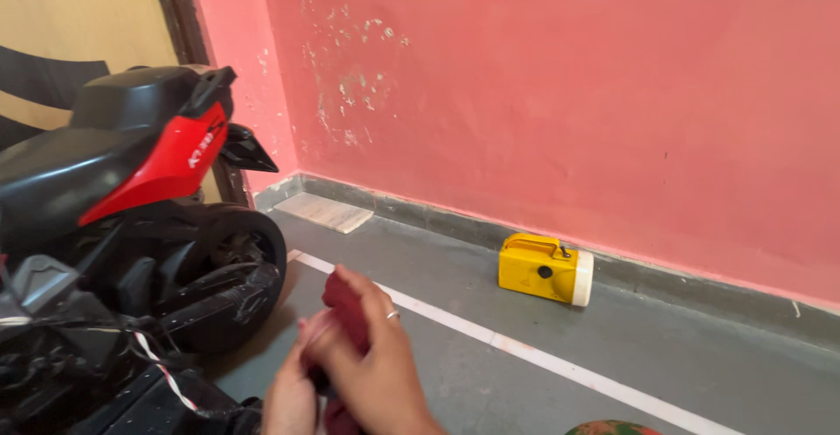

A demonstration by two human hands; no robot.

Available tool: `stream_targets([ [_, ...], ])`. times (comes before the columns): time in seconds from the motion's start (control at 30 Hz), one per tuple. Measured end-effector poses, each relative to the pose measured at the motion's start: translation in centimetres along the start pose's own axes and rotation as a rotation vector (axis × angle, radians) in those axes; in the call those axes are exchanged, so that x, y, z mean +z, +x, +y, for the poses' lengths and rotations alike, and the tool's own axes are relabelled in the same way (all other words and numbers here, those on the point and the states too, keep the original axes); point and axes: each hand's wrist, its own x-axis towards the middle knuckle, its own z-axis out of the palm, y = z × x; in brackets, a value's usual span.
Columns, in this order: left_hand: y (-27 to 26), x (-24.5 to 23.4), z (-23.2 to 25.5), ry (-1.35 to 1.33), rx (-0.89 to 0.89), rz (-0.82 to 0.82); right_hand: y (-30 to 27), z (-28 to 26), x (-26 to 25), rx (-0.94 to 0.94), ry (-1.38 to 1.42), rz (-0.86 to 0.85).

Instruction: The person wipes a yellow portable device with a maroon cloth, then cleans the rear section of a red motorcycle, including the seat and body panels. The person also wipes a black power adapter and its cable.

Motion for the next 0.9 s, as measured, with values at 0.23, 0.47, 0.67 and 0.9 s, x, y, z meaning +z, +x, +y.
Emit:
stream_targets([
  [0.23,-2.1,2.7,-0.8,0.075,-0.042,0.002,0.0,1.2,-3.4,0.200,-0.122,0.151],
  [0.47,-1.1,3.3,-0.5,0.374,0.025,-0.143,1.0,2.5,-5.1,0.119,-0.072,0.256],
  [0.67,-1.7,7.2,-2.8,0.030,-0.038,-0.283,2.3,2.8,-6.6,0.058,-0.007,0.370],
  [0.9,-2.6,15.9,-8.8,-0.092,-0.116,-0.325,3.8,2.5,-13.9,-0.001,-0.124,0.539],
])
